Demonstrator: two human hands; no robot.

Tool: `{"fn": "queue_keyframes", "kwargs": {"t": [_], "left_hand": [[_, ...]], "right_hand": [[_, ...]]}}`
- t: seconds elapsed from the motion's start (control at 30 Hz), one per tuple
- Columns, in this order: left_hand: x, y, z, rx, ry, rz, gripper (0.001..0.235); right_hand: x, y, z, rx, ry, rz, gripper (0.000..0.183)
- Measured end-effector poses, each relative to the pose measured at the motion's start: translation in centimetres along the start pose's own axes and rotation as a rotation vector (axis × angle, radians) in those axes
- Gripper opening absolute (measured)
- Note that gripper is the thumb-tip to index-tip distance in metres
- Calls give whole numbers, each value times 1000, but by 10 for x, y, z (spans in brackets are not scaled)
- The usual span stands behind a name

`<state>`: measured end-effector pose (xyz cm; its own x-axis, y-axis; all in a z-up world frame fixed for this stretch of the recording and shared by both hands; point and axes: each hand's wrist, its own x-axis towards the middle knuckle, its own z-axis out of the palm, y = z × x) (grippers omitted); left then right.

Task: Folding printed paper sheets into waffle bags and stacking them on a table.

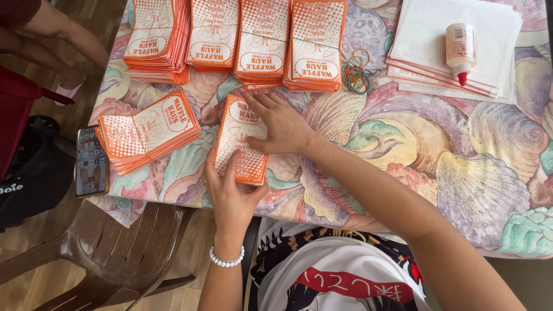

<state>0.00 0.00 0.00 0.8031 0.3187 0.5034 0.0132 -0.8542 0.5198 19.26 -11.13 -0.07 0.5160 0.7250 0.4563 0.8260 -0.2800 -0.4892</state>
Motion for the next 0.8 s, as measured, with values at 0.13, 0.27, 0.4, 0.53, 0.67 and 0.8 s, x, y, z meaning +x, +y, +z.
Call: {"fn": "queue_keyframes", "kwargs": {"t": [0.13, 0.27, 0.4, 0.53, 0.67, 0.8], "left_hand": [[13, -1, -5, -25, -3, 12, 81], [21, -7, -4, -1, 41, 45, 79], [19, -8, -2, 27, 68, 71, 81], [22, 3, -13, 23, 58, 83, 85], [22, 8, -19, -7, 47, 137, 94], [25, 12, -25, 35, 149, 192, 92]], "right_hand": [[7, 3, 3, 7, 18, 6, 96], [17, 6, 4, 17, 25, -3, 89], [7, -9, -20, 56, 217, -117, 72], [-16, -1, -97, -17, 338, -237, 54], [-63, 66, -181, -383, 438, 13, 26], [-120, 149, -237, -589, 547, 377, 24]]}}
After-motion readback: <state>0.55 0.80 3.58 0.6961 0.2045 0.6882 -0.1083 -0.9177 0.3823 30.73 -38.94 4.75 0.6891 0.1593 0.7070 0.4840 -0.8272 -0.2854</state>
